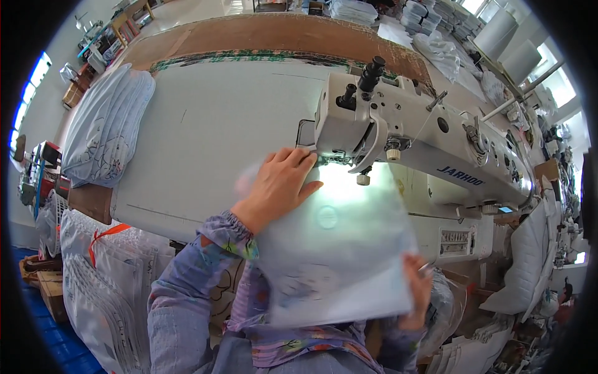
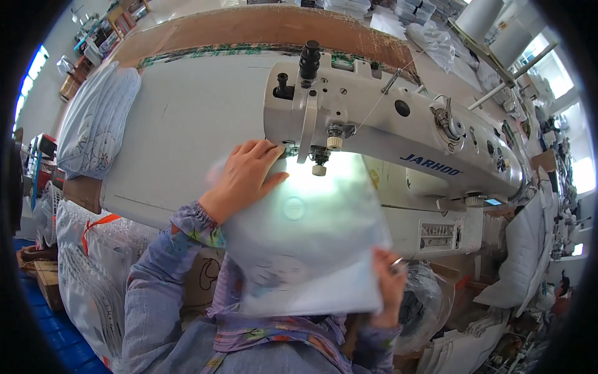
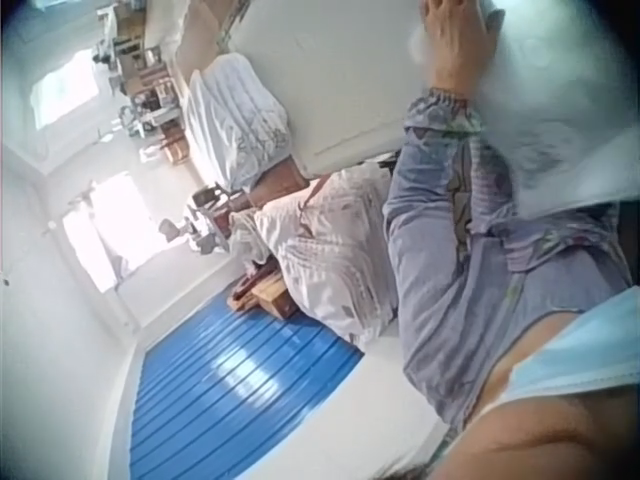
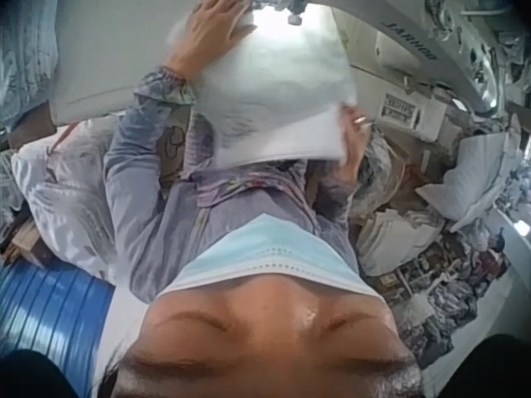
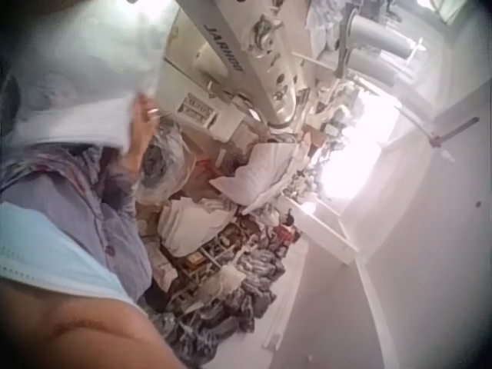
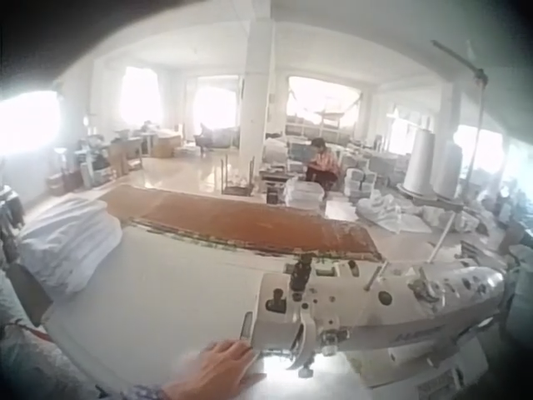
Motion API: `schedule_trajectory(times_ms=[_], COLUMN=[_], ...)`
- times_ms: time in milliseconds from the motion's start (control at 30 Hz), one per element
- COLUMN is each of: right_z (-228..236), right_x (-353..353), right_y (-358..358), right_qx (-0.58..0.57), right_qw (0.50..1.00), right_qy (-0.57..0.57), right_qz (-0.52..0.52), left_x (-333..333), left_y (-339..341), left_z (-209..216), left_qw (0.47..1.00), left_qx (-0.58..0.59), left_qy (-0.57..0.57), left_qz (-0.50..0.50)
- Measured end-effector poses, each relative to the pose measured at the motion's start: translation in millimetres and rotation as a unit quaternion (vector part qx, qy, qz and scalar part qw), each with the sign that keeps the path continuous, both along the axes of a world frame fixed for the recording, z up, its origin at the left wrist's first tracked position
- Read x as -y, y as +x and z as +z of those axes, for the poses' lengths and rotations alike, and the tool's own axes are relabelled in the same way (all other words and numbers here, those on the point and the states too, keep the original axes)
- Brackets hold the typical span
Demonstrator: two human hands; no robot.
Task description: Use an industrial sewing machine to stitch the edges of white fabric bags or pillowcases featuring a printed cartoon character.
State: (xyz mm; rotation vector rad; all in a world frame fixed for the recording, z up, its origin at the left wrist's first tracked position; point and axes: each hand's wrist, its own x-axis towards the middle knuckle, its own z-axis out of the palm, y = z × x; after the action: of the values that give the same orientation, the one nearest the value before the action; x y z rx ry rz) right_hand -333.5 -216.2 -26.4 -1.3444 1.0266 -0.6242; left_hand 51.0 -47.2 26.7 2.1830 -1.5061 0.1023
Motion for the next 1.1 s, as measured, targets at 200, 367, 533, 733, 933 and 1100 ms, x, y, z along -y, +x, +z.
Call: schedule_trajectory(times_ms=[200,367,533,733,933,1100], right_z=[36,65,64,81,109,75], right_x=[101,73,45,17,-5,-34], right_y=[209,229,98,65,116,211], right_qx=[-0.205,-0.267,-0.245,-0.252,-0.158,-0.129], right_qw=[0.805,0.77,0.85,0.879,0.874,0.78], right_qy=[-0.55,-0.528,-0.447,-0.38,-0.417,-0.533], right_qz=[0.092,0.239,0.134,0.14,0.193,0.301], left_x=[-3,-16,-17,-19,-23,-17], left_y=[-31,-32,-19,-4,-3,-10], left_z=[0,-13,-14,-16,-15,-26], left_qw=[0.994,0.999,0.998,0.998,0.988,0.988], left_qx=[-0.084,0.0,-0.019,-0.023,-0.073,-0.056], left_qy=[0.076,-0.054,-0.06,-0.05,-0.131,-0.134], left_qz=[0.008,0.007,-0.023,-0.03,0.046,0.058])
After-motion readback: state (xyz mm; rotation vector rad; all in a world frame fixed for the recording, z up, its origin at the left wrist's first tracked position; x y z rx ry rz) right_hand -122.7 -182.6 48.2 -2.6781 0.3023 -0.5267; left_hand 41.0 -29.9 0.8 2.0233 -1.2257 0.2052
